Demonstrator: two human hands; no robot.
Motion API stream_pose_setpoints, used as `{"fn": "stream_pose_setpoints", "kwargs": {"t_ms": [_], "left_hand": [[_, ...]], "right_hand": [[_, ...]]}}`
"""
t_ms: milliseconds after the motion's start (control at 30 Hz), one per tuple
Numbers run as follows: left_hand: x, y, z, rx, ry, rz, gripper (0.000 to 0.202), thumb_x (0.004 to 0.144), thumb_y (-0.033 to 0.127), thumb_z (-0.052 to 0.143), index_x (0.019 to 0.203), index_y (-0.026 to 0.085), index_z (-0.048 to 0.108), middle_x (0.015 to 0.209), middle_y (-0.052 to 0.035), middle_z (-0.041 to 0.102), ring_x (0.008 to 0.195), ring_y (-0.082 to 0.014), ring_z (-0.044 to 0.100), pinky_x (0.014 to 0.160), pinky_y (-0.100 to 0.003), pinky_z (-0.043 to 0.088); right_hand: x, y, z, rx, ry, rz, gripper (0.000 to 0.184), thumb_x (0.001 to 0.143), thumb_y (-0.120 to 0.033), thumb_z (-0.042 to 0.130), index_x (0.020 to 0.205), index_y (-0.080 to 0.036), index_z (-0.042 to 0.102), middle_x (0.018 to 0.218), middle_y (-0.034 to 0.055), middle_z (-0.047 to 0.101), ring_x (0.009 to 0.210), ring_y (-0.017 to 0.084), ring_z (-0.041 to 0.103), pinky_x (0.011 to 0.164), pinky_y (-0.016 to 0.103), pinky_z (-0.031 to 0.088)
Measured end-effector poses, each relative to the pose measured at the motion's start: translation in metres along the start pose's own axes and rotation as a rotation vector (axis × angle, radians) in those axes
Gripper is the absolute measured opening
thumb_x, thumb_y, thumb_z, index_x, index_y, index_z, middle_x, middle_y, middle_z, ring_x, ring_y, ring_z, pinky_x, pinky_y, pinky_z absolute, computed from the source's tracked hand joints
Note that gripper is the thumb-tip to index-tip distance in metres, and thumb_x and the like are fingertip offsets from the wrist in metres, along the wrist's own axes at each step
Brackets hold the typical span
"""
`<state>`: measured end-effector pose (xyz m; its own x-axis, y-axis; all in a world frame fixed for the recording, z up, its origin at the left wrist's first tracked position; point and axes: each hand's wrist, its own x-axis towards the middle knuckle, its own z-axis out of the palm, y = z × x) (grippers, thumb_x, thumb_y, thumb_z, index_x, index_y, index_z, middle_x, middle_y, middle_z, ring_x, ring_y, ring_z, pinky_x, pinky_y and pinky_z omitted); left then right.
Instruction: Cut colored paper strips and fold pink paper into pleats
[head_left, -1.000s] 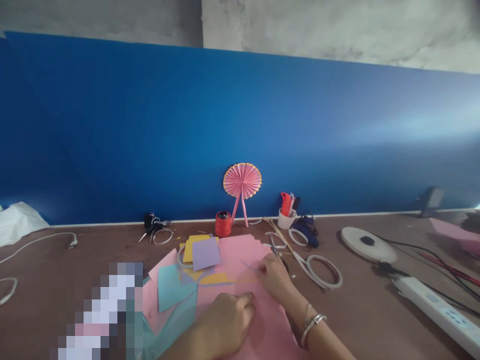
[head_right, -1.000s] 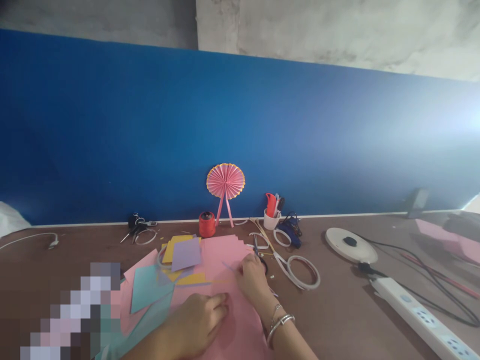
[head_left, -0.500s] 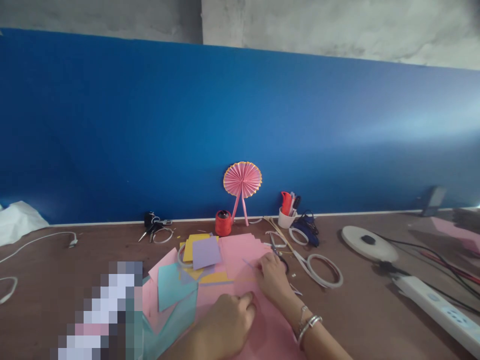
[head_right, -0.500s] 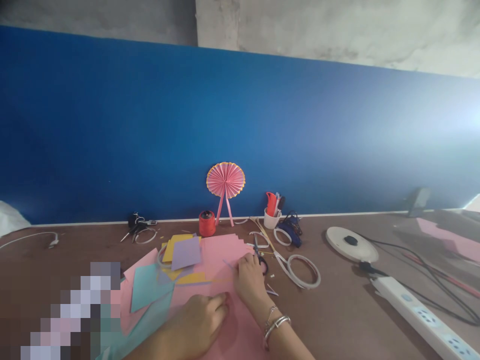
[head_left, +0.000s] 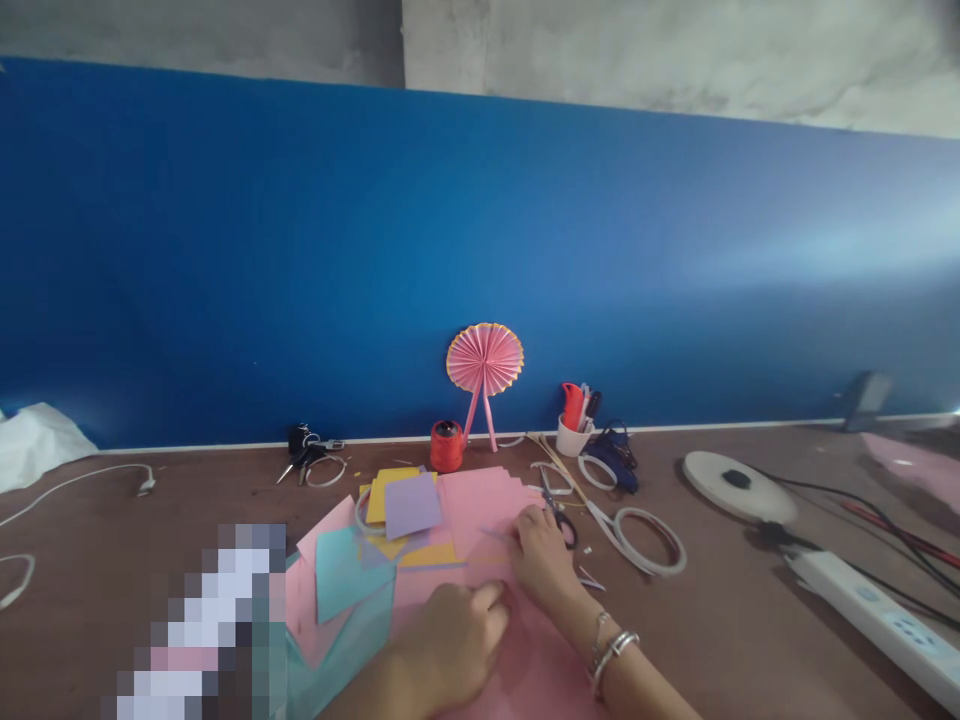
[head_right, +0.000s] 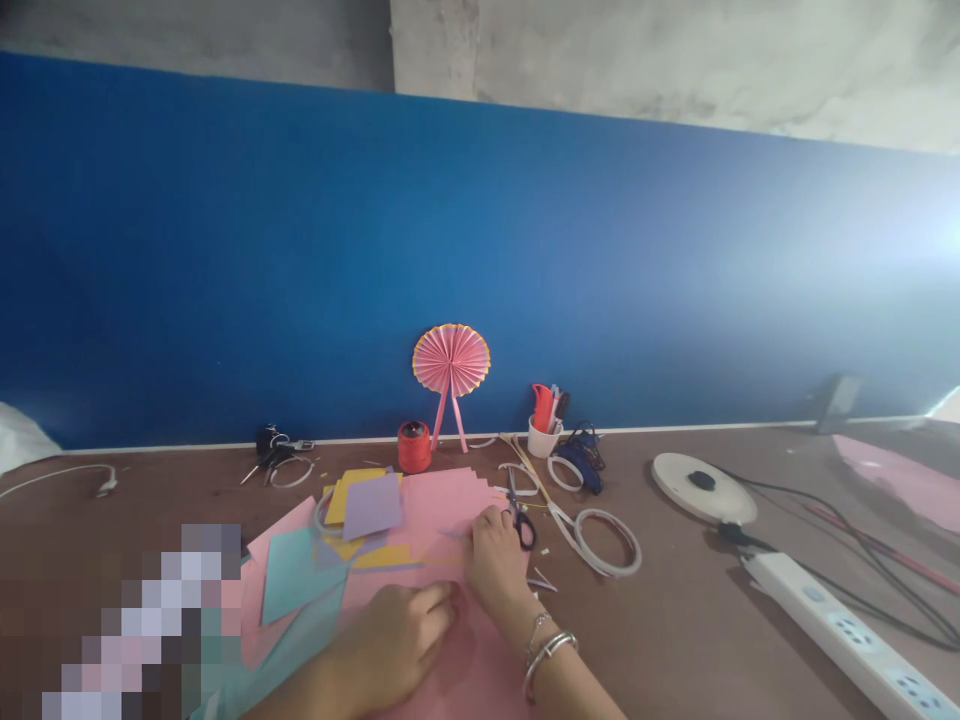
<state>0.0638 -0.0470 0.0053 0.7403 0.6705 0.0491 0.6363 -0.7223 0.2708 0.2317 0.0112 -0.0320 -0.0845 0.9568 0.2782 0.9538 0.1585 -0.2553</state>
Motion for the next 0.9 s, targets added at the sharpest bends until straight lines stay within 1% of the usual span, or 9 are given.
{"fn": "stream_pose_setpoints", "kwargs": {"t_ms": [67,167,233,300,400,500,667,800,900], "left_hand": [[0.001,-0.004,0.002,-0.101,0.105,-0.051,0.024,0.086,0.015,0.042,0.094,0.021,0.063,0.102,-0.0061,0.066,0.084,-0.0184,0.064,0.076,-0.027,0.05],[0.005,-0.016,0.003,-0.279,0.384,-0.266,0.025,0.085,0.013,0.041,0.094,0.022,0.062,0.093,-0.0044,0.067,0.085,-0.0172,0.063,0.077,-0.026,0.049],[0.007,-0.025,0.002,-0.351,0.571,-0.415,0.022,0.085,0.017,0.044,0.1,0.022,0.06,0.094,-0.0051,0.066,0.085,-0.0186,0.063,0.077,-0.03,0.049],[0.009,-0.032,0.0,-0.387,0.683,-0.466,0.021,0.083,0.024,0.051,0.103,0.021,0.058,0.098,-0.0066,0.065,0.089,-0.0211,0.061,0.08,-0.034,0.049],[0.01,-0.039,-0.001,-0.434,0.703,-0.429,0.011,0.082,0.027,0.054,0.086,0.021,0.062,0.094,-0.0063,0.063,0.094,-0.022,0.059,0.084,-0.036,0.048],[0.011,-0.041,-0.001,-0.44,0.703,-0.436,0.014,0.082,0.024,0.053,0.07,0.02,0.06,0.091,-0.0055,0.061,0.094,-0.0213,0.058,0.086,-0.036,0.046],[0.013,-0.044,0.005,-0.472,0.731,-0.462,0.013,0.081,0.023,0.053,0.07,0.02,0.059,0.095,-0.0057,0.06,0.096,-0.021,0.057,0.088,-0.036,0.045],[0.013,-0.044,0.007,-0.495,0.706,-0.468,0.014,0.082,0.023,0.054,0.069,0.019,0.059,0.096,-0.0062,0.06,0.096,-0.0209,0.057,0.087,-0.035,0.046],[0.01,-0.041,0.002,-0.399,0.666,-0.461,0.011,0.082,0.018,0.053,0.074,0.02,0.06,0.091,-0.0053,0.061,0.093,-0.0209,0.057,0.085,-0.034,0.046]], "right_hand": [[0.001,0.002,0.001,0.055,0.039,-0.057,0.018,0.082,-0.007,0.046,0.072,-0.014,0.059,0.087,0.0108,0.058,0.088,0.024,0.049,0.08,0.034,0.034],[0.001,0.003,-0.005,0.177,0.097,-0.204,0.019,0.085,-0.008,0.041,0.075,-0.016,0.056,0.086,0.0091,0.056,0.087,0.022,0.048,0.081,0.035,0.035],[0.001,0.0,-0.012,0.251,0.116,-0.299,0.019,0.088,-0.01,0.039,0.079,-0.017,0.054,0.089,0.0086,0.055,0.087,0.021,0.048,0.081,0.035,0.036],[-0.002,-0.006,-0.02,0.303,0.101,-0.342,0.018,0.089,-0.011,0.038,0.081,-0.018,0.053,0.092,0.0084,0.055,0.088,0.021,0.048,0.081,0.035,0.037],[-0.006,-0.014,-0.029,0.351,0.023,-0.336,0.017,0.089,-0.012,0.039,0.08,-0.018,0.052,0.092,0.008,0.057,0.088,0.021,0.049,0.08,0.035,0.037],[-0.008,-0.018,-0.032,0.432,-0.052,-0.287,0.018,0.088,-0.013,0.04,0.078,-0.018,0.053,0.089,0.0073,0.059,0.086,0.02,0.051,0.078,0.034,0.038],[-0.005,-0.016,-0.024,0.778,-0.197,-0.062,0.019,0.084,-0.026,0.05,0.098,-0.017,0.058,0.08,0.0027,0.062,0.074,0.016,0.056,0.068,0.027,0.041],[-0.001,-0.014,-0.018,0.889,-0.225,0.023,0.018,0.081,-0.029,0.05,0.074,-0.015,0.059,0.064,-0.0008,0.057,0.062,0.013,0.051,0.058,0.023,0.037],[-0.002,-0.013,-0.013,0.805,-0.207,0.019,0.018,0.081,-0.025,0.046,0.068,-0.016,0.055,0.061,-0.0018,0.053,0.06,0.012,0.047,0.056,0.023,0.034]]}}
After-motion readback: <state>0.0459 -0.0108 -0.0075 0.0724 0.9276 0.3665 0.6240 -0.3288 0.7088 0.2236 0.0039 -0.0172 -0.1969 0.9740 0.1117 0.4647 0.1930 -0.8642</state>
